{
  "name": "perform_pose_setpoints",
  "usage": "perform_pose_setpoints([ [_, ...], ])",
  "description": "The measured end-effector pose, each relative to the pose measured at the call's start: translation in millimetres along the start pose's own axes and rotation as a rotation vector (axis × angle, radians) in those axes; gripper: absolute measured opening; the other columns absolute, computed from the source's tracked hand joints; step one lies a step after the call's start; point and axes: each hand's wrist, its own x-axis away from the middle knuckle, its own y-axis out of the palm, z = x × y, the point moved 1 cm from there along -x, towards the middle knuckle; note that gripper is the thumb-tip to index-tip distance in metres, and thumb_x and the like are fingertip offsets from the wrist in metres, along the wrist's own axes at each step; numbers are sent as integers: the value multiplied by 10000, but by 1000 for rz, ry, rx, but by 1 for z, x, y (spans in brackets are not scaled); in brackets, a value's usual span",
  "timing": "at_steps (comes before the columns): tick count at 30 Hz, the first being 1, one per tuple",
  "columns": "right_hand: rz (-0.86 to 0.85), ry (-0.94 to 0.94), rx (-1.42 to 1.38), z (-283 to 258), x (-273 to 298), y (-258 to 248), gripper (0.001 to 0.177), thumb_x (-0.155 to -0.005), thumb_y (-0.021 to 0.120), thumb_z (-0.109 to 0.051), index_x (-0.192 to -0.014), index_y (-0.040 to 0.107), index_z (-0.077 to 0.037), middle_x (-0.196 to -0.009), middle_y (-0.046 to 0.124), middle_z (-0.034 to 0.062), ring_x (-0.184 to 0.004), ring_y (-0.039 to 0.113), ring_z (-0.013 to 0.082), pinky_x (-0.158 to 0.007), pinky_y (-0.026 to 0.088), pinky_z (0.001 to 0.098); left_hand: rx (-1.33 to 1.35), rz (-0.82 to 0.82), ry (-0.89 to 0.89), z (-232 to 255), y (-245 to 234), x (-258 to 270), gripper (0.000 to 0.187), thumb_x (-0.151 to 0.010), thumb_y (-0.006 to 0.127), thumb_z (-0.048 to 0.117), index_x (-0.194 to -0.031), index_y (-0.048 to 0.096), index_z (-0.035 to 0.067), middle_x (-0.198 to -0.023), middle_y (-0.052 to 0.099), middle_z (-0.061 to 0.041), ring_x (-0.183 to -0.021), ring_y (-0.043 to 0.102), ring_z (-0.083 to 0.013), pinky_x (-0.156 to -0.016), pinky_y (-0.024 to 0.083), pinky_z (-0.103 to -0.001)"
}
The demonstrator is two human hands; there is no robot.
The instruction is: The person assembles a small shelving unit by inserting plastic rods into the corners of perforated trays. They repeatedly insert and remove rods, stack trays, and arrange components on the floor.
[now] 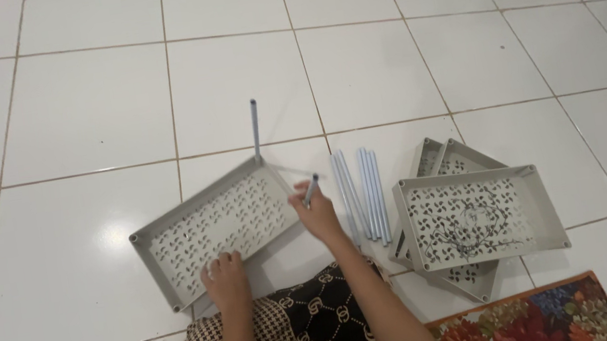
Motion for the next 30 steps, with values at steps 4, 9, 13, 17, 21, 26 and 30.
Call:
perform_pose_setpoints([
  [4, -168, 84, -42, -3, 54, 22, 219, -1136, 595, -332, -1118, 693, -136, -957, 809, 42, -864, 761, 177, -845, 643, 403, 289, 17, 233, 23, -1, -3, 336, -957, 684, 114, -1279, 726, 201, -1299, 752, -68, -1202, 725, -288, -1106, 492, -569],
  [9, -243, 122, -120, -2, 114, 54, 421, -1180, 639, -368, -917, 677, -43, -783, 669, 105, -698, 571, 148, -704, 516, 368, 587, -399, 233, 52, 7, 6, 218, -1036, 667, 204, -1219, 726, 101, -1234, 781, -139, -1080, 787, -341, -962, 637, -476],
  [13, -34, -24, -318, -4, 117, 66, 440, -1169, 619, -364, -962, 708, 13, -781, 705, 68, -734, 635, 131, -711, 535, 320, 691, -140, 289, 47, 9, 5, 258, -974, 677, 133, -1217, 730, 62, -1236, 775, -153, -1012, 760, -423, -858, 621, -532],
  [17, -112, -40, -407, 10, 110, 69, 453, -1187, 599, -345, -1004, 761, 35, -789, 749, 63, -737, 644, 114, -709, 549, 306, 651, -30, 360, 46, 9, 10, 217, -940, 676, 118, -1144, 744, 90, -1184, 792, -122, -989, 772, -386, -824, 605, -532],
  [21, -54, -122, -416, 26, 97, 69, 370, -1120, 663, -230, -925, 771, 66, -737, 765, 79, -688, 663, 116, -625, 547, 327, 690, 17, 359, 52, -1, 6, 197, -961, 678, 142, -1144, 750, 120, -1120, 801, -94, -917, 777, -356, -755, 596, -506],
  [26, -95, -116, -448, 42, 87, 68, 508, -1124, 647, -218, -718, 752, 68, -601, 711, 28, -548, 586, 90, -521, 463, 306, 625, -41, 335, 61, -4, 8, 83, -938, 695, 144, -997, 753, 147, -1016, 797, -55, -850, 768, -328, -730, 578, -485],
  [30, -187, -227, -472, 46, 79, 64, 487, -1108, 672, -176, -696, 687, 82, -572, 631, 30, -550, 520, 78, -503, 411, 312, 674, 5, 344, 59, -5, 7, 57, -929, 721, 160, -971, 743, 127, -976, 791, -69, -847, 771, -325, -720, 580, -487],
])
